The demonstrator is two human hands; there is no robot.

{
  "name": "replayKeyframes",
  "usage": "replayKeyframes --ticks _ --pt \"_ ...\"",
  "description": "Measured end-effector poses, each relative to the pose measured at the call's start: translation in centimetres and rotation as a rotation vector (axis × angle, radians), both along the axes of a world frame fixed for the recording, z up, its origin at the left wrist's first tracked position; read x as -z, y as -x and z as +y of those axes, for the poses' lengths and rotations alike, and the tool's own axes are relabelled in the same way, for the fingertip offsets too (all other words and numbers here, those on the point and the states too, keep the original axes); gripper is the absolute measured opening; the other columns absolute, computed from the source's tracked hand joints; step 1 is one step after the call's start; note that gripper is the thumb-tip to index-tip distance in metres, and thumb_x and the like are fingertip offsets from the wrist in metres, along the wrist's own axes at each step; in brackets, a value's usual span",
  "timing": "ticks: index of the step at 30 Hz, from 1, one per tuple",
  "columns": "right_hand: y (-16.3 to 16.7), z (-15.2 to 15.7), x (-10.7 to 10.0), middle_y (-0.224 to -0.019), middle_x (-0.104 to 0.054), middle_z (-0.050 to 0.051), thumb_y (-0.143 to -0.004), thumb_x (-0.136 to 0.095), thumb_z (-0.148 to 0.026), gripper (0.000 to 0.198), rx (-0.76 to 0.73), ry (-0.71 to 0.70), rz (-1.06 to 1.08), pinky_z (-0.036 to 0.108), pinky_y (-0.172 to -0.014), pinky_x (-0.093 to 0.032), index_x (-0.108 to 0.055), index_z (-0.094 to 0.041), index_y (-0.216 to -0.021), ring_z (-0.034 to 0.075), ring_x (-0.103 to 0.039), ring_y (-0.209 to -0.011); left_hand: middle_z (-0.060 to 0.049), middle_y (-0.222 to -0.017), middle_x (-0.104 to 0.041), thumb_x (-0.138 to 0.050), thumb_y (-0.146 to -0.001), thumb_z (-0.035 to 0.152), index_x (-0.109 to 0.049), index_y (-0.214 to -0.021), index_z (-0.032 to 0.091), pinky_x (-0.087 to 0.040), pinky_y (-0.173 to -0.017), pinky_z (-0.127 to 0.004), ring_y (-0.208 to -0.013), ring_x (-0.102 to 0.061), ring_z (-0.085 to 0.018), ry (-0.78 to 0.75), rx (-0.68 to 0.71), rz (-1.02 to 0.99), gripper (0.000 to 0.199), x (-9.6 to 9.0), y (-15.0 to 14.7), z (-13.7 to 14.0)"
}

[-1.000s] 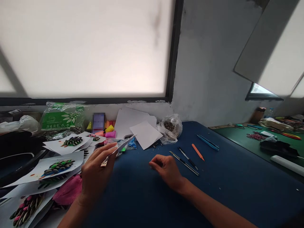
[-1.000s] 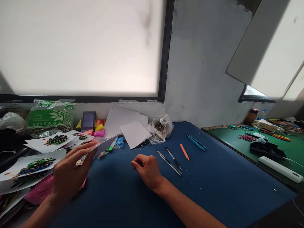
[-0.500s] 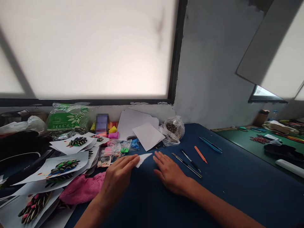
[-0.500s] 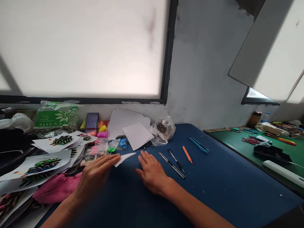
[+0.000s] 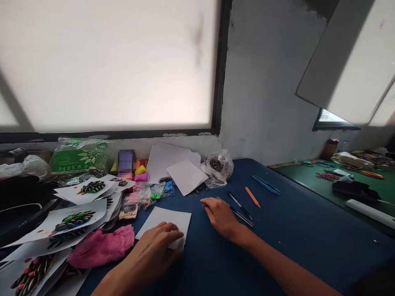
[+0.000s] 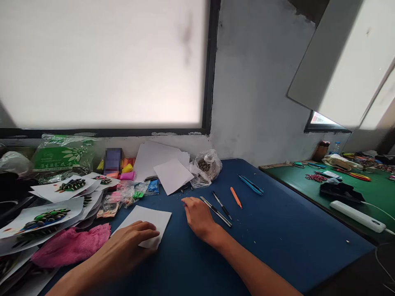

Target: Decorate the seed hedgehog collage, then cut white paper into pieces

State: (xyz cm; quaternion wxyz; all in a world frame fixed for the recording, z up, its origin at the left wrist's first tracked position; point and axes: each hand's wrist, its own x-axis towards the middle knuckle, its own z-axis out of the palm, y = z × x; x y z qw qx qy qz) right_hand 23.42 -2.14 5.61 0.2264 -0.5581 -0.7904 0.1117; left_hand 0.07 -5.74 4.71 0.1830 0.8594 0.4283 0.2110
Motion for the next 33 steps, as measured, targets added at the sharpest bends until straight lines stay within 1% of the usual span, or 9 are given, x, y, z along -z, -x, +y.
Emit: replayKeyframes --ticks 2,5,9,12,16,21,26,29,33 --pt "0.2 -0.2 -0.1 -0.103 -0.073 0.01 -0.091 -0.046 -0.013 0.031 0.017 -0.013 0.02 0.03 -0.087 -0.047 -0.067 -0.014 -0.113 0.021 -0.066 -0.097 -0.006 -0.122 -0.067 -0.052 -0.09 0.037 -0.069 -0.115 0.028 -0.05 -0.093 -0.033 -0.109 -0.063 -0.025 -0.05 0.004 0.111 0.032 0.0 0.6 0.1" --pt "0.6 -0.4 0.1 -0.096 -0.073 0.007 -0.09 -0.048 -0.011 0.025 -0.001 -0.026 0.028 0.027 -0.083 -0.046 -0.07 -0.015 -0.101 0.019 -0.067 -0.09 -0.009 -0.141 -0.053 -0.042 -0.094 0.042 -0.061 -0.128 0.025 -0.042 -0.105 -0.045 -0.129 -0.049 -0.031 -0.157 -0.13 0.219 0.043 0.9 1.6 1.0" --pt "1.2 -1.2 0.3 -0.095 -0.072 0.006 -0.086 -0.049 -0.007 0.024 -0.086 -0.075 -0.042 0.025 -0.079 -0.044 -0.069 -0.015 -0.097 0.018 -0.065 -0.089 -0.007 -0.155 -0.028 -0.037 -0.093 0.058 -0.04 -0.145 0.028 -0.028 -0.112 -0.052 -0.142 -0.025 -0.034 -0.028 -0.122 0.383 0.06 2.3 2.0 1.5" --pt "1.5 -1.8 0.0 -0.092 -0.072 0.004 -0.089 -0.046 -0.009 0.024 -0.069 -0.059 -0.15 0.023 -0.073 -0.044 -0.067 -0.017 -0.099 0.016 -0.065 -0.084 -0.011 -0.155 -0.027 -0.034 -0.094 0.056 -0.037 -0.146 0.025 -0.025 -0.113 -0.052 -0.143 -0.022 -0.034 0.016 -0.218 0.446 0.061 2.2 0.8 1.0" --pt "0.7 -1.6 -0.4 -0.095 -0.071 0.007 -0.093 -0.048 -0.015 0.021 0.022 -0.03 -0.232 0.024 -0.073 -0.044 -0.065 -0.018 -0.105 0.019 -0.066 -0.088 -0.018 -0.151 -0.036 -0.041 -0.092 0.052 -0.045 -0.142 0.019 -0.034 -0.106 -0.054 -0.136 -0.037 -0.038 -0.021 -0.371 0.508 0.06 0.7 -1.4 0.7" --pt "-0.8 -0.6 -0.6 -0.107 -0.064 0.017 -0.091 -0.049 -0.01 0.021 0.137 -0.086 -0.262 0.035 -0.084 -0.046 -0.064 -0.01 -0.105 0.027 -0.06 -0.101 -0.011 -0.157 -0.021 -0.029 -0.094 0.058 -0.033 -0.148 0.024 -0.02 -0.114 -0.053 -0.144 -0.017 -0.032 -0.027 -0.269 0.473 0.063 0.8 -2.1 1.4" --pt "0.4 -1.4 -0.1 -0.104 -0.069 0.005 -0.096 -0.048 -0.02 0.021 -0.126 -0.12 -0.202 0.025 -0.092 -0.044 -0.069 -0.018 -0.098 0.016 -0.061 -0.099 -0.014 -0.157 -0.017 -0.025 -0.096 0.054 -0.029 -0.149 0.021 -0.016 -0.114 -0.054 -0.144 -0.013 -0.032 0.052 -0.349 0.491 0.063 2.1 -2.7 1.9" --pt "1.5 -2.0 0.8 -0.106 -0.07 0.007 -0.094 -0.052 -0.019 0.02 -0.3 -0.194 -0.105 0.027 -0.091 -0.045 -0.07 -0.015 -0.101 0.017 -0.062 -0.098 -0.016 -0.157 -0.017 -0.022 -0.097 0.053 -0.027 -0.15 0.018 -0.02 -0.113 -0.054 -0.144 -0.015 -0.033 0.046 -0.423 0.439 0.064 2.2 -2.8 2.1" --pt "2.0 -2.6 1.4 -0.112 -0.07 0.007 -0.092 -0.053 -0.019 0.019 -0.432 -0.186 -0.185 0.031 -0.093 -0.043 -0.071 -0.016 -0.099 0.02 -0.061 -0.105 -0.012 -0.157 -0.019 -0.027 -0.096 0.053 -0.031 -0.149 0.02 -0.018 -0.114 -0.053 -0.144 -0.015 -0.031 -0.012 -0.354 0.451 0.062 2.5 -2.1 1.9"
